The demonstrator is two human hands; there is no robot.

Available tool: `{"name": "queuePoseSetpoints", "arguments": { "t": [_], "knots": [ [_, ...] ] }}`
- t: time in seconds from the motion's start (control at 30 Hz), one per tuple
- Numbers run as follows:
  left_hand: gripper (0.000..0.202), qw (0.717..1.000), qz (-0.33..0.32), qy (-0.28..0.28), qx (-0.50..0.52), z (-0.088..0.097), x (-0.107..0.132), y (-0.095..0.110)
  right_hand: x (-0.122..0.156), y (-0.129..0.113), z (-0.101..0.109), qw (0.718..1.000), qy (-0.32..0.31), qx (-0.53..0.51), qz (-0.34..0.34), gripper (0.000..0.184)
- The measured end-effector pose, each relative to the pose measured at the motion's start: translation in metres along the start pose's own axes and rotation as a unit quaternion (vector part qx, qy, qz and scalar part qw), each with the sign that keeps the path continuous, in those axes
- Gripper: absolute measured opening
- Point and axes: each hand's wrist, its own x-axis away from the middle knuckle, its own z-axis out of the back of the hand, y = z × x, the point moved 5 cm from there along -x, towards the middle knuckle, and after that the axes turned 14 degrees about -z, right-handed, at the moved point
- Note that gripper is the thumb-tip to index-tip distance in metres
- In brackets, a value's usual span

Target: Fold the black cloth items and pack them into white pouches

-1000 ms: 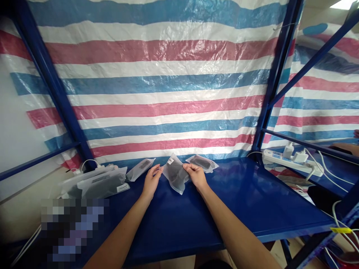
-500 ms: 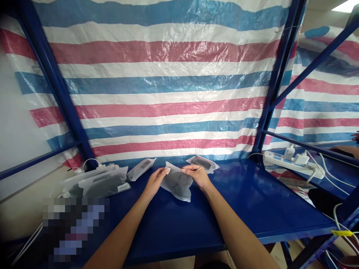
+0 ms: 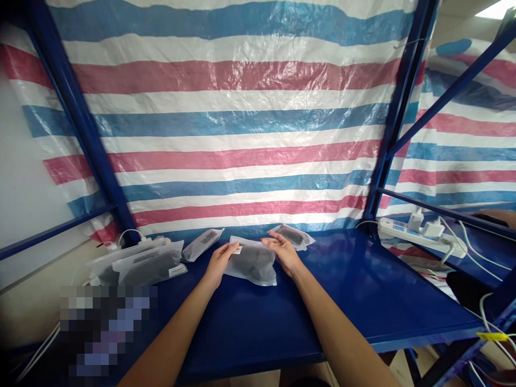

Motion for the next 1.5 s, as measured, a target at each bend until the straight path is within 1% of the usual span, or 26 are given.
{"name": "queuePoseSetpoints", "arguments": {
  "t": [0.1, 0.2, 0.27, 0.37, 0.43, 0.6, 0.7, 0.8, 1.03, 1.2, 1.4, 1.5],
  "knots": [
    [0.046, 0.998, -0.026, 0.047, 0.021, 0.006, -0.004, 0.0, 0.002, 0.005, -0.002, 0.999, -0.014, 0.031, -0.03, 0.06],
    [0.047, 0.997, -0.044, 0.067, 0.017, 0.011, -0.006, 0.003, 0.003, 0.01, -0.008, 0.996, -0.056, 0.063, -0.041, 0.05],
    [0.048, 0.997, -0.048, 0.06, 0.001, 0.011, -0.006, 0.005, 0.003, 0.013, -0.01, 0.995, -0.068, 0.056, -0.043, 0.051],
    [0.05, 0.998, -0.058, 0.036, -0.016, 0.009, -0.006, 0.009, 0.003, 0.013, -0.011, 0.997, -0.062, 0.044, -0.03, 0.051],
    [0.049, 0.997, -0.076, 0.016, -0.024, 0.006, -0.005, 0.01, 0.004, 0.011, -0.011, 0.997, -0.06, 0.04, -0.019, 0.05],
    [0.047, 0.993, -0.104, -0.03, -0.046, 0.0, -0.003, 0.008, 0.004, 0.008, -0.009, 0.999, -0.049, 0.022, -0.01, 0.046],
    [0.047, 0.994, -0.097, -0.027, -0.051, 0.0, -0.002, 0.003, 0.003, 0.008, -0.008, 0.999, -0.04, 0.019, -0.001, 0.045],
    [0.048, 0.995, -0.089, -0.016, -0.048, 0.001, -0.002, 0.001, 0.001, 0.01, -0.007, 0.999, -0.043, 0.019, 0.007, 0.043],
    [0.05, 0.996, -0.09, -0.001, -0.003, -0.002, -0.002, 0.003, -0.002, 0.012, -0.008, 0.998, -0.048, 0.024, 0.033, 0.043],
    [0.052, 0.995, -0.097, 0.004, -0.013, -0.004, -0.001, 0.006, 0.001, 0.011, -0.009, 0.998, -0.035, 0.025, 0.037, 0.044],
    [0.042, 0.99, -0.136, 0.016, -0.034, -0.002, -0.001, 0.011, 0.005, 0.009, -0.011, 0.999, -0.012, 0.033, 0.031, 0.047],
    [0.045, 0.991, -0.127, 0.021, -0.046, 0.0, -0.001, 0.008, 0.005, 0.008, -0.012, 0.998, 0.004, 0.04, 0.039, 0.048]
  ]
}}
